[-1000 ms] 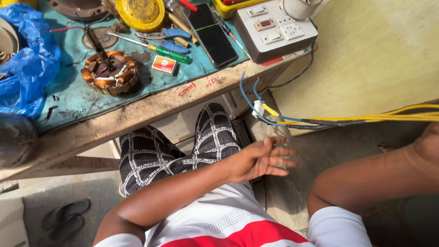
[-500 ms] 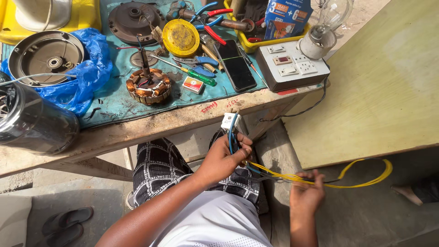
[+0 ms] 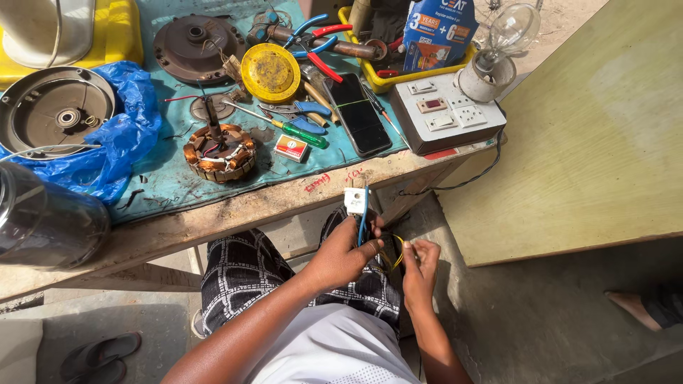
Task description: The person sits at a low workbench repairing an electric motor stator. They use pliers to cut and pull out old winding wires, reposition the copper coil, use a screwdriver on the motor, route new wires through the stator, and finally connect the wires to a tester near the power strip to check the motor.
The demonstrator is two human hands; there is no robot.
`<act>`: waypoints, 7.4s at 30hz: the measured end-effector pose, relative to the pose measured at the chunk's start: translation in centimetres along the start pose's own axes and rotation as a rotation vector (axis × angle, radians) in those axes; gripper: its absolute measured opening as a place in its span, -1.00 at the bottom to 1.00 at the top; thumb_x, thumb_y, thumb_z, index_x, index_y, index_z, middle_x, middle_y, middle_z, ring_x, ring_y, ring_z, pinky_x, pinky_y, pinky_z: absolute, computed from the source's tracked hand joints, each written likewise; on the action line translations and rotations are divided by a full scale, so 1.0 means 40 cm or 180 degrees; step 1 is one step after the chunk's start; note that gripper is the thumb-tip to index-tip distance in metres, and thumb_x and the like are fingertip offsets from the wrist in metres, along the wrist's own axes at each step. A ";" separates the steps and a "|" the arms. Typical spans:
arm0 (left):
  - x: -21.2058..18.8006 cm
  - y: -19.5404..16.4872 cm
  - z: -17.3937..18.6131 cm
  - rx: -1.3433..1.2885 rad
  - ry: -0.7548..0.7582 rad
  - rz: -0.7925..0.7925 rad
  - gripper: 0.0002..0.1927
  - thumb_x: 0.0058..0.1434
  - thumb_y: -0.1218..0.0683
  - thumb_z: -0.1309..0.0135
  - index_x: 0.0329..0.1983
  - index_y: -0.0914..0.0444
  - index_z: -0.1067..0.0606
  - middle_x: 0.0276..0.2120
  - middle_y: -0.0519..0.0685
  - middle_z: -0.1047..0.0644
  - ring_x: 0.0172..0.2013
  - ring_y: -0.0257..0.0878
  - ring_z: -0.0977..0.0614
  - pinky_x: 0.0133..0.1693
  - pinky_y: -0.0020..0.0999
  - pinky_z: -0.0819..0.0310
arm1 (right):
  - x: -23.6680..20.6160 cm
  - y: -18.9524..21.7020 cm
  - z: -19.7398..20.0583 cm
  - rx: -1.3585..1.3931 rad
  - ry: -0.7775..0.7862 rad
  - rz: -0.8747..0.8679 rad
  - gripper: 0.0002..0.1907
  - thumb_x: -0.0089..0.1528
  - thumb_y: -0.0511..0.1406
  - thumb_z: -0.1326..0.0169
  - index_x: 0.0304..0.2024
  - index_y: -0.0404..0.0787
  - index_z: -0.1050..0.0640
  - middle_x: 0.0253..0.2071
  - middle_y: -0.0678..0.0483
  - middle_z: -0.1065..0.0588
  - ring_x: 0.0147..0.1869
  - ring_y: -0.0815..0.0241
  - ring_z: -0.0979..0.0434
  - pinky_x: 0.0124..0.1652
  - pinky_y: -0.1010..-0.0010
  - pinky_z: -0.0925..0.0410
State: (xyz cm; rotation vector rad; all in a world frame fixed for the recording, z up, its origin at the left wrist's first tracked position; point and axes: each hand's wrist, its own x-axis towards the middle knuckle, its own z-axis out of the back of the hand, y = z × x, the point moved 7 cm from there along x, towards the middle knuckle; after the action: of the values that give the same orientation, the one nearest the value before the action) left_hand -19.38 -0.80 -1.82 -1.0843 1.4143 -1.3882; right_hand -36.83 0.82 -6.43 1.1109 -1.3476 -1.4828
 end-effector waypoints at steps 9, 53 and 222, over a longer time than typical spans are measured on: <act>0.032 -0.076 0.027 0.0851 -0.0038 -0.0566 -0.38 0.17 0.23 -0.21 0.22 0.42 -0.18 0.03 0.23 -0.24 0.08 0.02 -0.32 0.19 -0.20 -0.23 | 0.014 0.062 -0.138 0.0795 0.1654 0.0486 -0.65 0.38 -0.46 0.08 0.23 -0.30 -0.39 -0.07 0.11 -0.44 -0.12 0.43 -0.36 -0.16 0.63 -0.27; -0.256 -0.094 0.224 -0.1745 -0.2053 -0.0460 -0.64 0.44 0.22 0.03 0.23 0.53 -0.42 -0.16 0.00 -0.36 -0.24 -0.28 -0.49 -0.24 -0.36 -0.45 | 0.616 0.466 0.070 -0.4056 -0.0537 0.2757 -0.72 0.37 -0.10 -0.26 -0.06 -0.15 -0.70 -0.22 -0.12 -0.55 -0.20 -0.22 -0.56 -0.29 -0.03 -0.38; -0.139 -0.332 0.454 0.1155 -0.3276 -0.1620 -0.87 0.41 0.20 -0.17 -0.03 0.32 -0.62 -0.37 -0.06 -0.52 -0.41 -0.41 -0.52 -0.39 -0.47 -0.38 | 0.071 0.285 -0.493 0.0622 0.1525 0.0572 -0.84 0.40 -0.34 -0.09 -0.19 -0.35 -0.53 -0.46 0.05 -0.49 -0.54 0.34 -0.46 -0.54 0.53 -0.37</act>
State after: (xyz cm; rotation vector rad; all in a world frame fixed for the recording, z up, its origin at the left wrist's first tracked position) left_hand -0.17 -0.19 11.12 -1.6199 0.1435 -1.0500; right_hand -18.47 -8.15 3.98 1.3274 -1.2260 -0.8934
